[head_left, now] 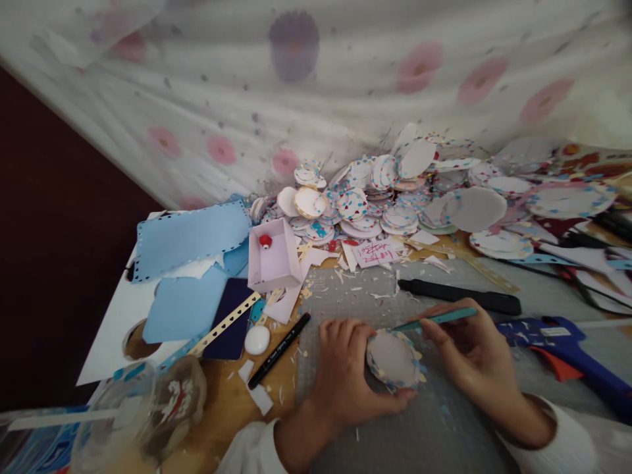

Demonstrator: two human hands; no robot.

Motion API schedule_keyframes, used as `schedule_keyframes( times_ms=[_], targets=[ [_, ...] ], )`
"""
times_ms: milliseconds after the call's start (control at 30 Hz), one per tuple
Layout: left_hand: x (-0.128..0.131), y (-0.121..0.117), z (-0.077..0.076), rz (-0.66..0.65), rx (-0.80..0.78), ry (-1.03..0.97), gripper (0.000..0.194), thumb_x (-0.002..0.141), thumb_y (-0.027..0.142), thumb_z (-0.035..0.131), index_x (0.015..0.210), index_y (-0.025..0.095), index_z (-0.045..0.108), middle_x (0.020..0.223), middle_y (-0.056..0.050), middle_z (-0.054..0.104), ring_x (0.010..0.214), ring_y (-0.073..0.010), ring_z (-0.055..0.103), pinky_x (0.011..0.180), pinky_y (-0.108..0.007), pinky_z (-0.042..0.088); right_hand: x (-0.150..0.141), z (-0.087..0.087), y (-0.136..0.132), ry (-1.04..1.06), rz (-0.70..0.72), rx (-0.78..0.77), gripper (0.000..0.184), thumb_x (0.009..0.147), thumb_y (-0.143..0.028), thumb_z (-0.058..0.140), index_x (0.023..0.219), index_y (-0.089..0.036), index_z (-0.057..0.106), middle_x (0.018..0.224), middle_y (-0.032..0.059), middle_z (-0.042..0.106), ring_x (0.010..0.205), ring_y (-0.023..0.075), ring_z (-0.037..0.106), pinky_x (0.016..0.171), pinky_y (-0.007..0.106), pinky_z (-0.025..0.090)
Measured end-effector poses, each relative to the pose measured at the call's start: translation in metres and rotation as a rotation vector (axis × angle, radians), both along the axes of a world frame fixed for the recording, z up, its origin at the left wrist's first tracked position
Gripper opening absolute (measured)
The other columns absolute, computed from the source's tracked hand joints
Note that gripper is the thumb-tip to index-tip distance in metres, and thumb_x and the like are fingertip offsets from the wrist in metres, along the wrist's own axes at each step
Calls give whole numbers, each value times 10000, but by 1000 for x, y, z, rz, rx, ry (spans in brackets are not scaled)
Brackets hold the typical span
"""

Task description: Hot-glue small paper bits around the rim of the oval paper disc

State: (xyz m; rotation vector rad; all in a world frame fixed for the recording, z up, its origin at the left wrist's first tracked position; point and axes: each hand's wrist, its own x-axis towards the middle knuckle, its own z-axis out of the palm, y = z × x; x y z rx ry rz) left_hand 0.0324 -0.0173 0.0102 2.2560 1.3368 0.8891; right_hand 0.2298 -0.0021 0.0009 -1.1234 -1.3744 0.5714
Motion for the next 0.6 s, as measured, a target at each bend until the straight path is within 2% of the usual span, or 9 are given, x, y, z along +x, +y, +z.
schedule_keyframes(
  times_ms=[600],
  targets=[
    [1,0,-1,13,42,-1,681,509,450,900,1058,191,590,1048,-82,671,979,-314,630,889,-489,448,0,0,0,-32,2,18,86,920,-342,677,886,-280,628,778,16,676,665,174,692,567,268,602]
  ],
)
